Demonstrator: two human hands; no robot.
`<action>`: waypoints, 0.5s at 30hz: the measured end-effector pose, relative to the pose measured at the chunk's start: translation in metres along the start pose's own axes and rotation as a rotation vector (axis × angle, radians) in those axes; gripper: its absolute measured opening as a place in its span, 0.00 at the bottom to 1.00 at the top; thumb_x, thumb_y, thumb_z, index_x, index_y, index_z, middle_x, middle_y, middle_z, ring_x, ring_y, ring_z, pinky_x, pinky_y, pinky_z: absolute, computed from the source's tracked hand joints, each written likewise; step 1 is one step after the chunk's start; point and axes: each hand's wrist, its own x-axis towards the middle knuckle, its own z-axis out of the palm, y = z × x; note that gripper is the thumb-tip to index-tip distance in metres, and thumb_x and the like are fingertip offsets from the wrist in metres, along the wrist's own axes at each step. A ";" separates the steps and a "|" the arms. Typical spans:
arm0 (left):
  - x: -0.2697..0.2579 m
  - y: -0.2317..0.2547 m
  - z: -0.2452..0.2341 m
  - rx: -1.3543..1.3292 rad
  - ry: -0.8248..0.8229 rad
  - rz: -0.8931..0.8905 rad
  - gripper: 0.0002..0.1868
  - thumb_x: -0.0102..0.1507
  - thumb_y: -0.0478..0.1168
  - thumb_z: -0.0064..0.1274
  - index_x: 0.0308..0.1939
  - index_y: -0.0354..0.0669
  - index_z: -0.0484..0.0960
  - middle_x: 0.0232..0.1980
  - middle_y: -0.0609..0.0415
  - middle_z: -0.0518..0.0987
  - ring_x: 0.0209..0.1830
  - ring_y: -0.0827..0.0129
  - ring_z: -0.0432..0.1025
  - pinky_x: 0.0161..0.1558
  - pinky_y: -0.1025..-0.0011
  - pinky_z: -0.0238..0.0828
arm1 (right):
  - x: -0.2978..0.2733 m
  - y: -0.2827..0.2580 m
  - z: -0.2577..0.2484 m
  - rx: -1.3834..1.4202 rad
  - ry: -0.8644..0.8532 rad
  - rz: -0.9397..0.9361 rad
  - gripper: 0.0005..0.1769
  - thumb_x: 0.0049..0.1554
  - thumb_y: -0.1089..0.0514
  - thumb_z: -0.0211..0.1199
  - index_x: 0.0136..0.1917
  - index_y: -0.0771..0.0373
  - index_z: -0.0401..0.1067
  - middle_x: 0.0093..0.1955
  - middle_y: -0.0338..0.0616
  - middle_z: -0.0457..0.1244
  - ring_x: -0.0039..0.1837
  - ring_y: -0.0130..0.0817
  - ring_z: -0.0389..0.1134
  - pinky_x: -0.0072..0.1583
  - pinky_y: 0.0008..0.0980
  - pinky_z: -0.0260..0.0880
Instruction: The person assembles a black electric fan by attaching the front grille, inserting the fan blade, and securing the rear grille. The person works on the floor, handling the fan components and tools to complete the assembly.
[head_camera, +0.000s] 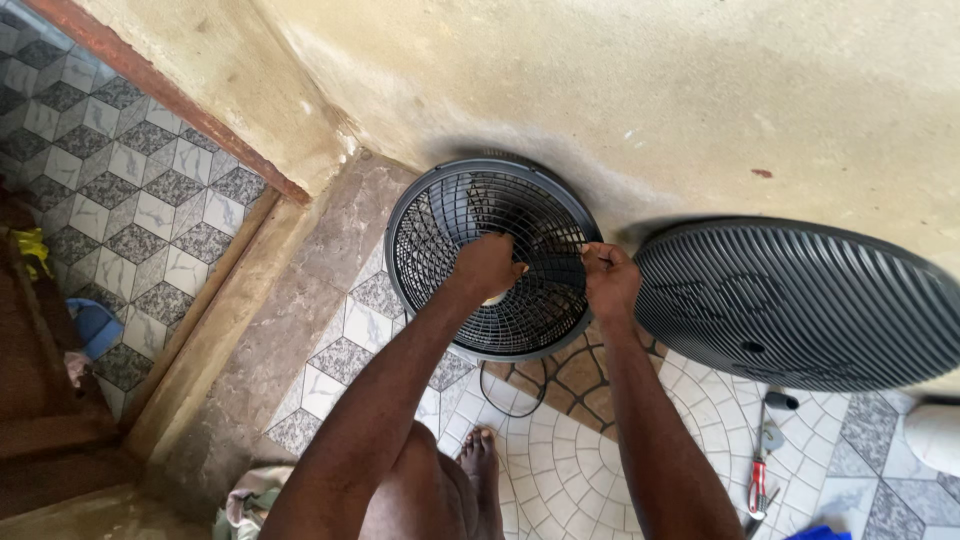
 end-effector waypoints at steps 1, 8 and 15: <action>0.008 -0.003 0.003 -0.003 0.046 0.021 0.25 0.63 0.54 0.61 0.47 0.33 0.79 0.47 0.40 0.80 0.46 0.49 0.79 0.48 0.54 0.78 | 0.005 0.002 0.003 -0.022 0.018 -0.063 0.10 0.62 0.57 0.67 0.53 0.67 0.78 0.47 0.48 0.72 0.47 0.32 0.71 0.49 0.30 0.72; 0.050 -0.014 0.024 0.025 0.280 0.095 0.23 0.63 0.49 0.60 0.51 0.33 0.78 0.51 0.39 0.79 0.51 0.48 0.76 0.52 0.51 0.74 | 0.044 0.013 0.016 -0.342 0.054 -0.450 0.31 0.62 0.49 0.73 0.67 0.72 0.69 0.64 0.63 0.65 0.65 0.56 0.67 0.63 0.47 0.70; 0.063 -0.014 0.036 -0.016 0.427 0.094 0.30 0.62 0.46 0.61 0.61 0.30 0.74 0.55 0.37 0.77 0.54 0.47 0.75 0.55 0.51 0.72 | 0.071 0.022 0.025 -0.239 -0.145 -0.234 0.29 0.60 0.49 0.70 0.67 0.70 0.72 0.62 0.55 0.62 0.60 0.45 0.68 0.57 0.39 0.72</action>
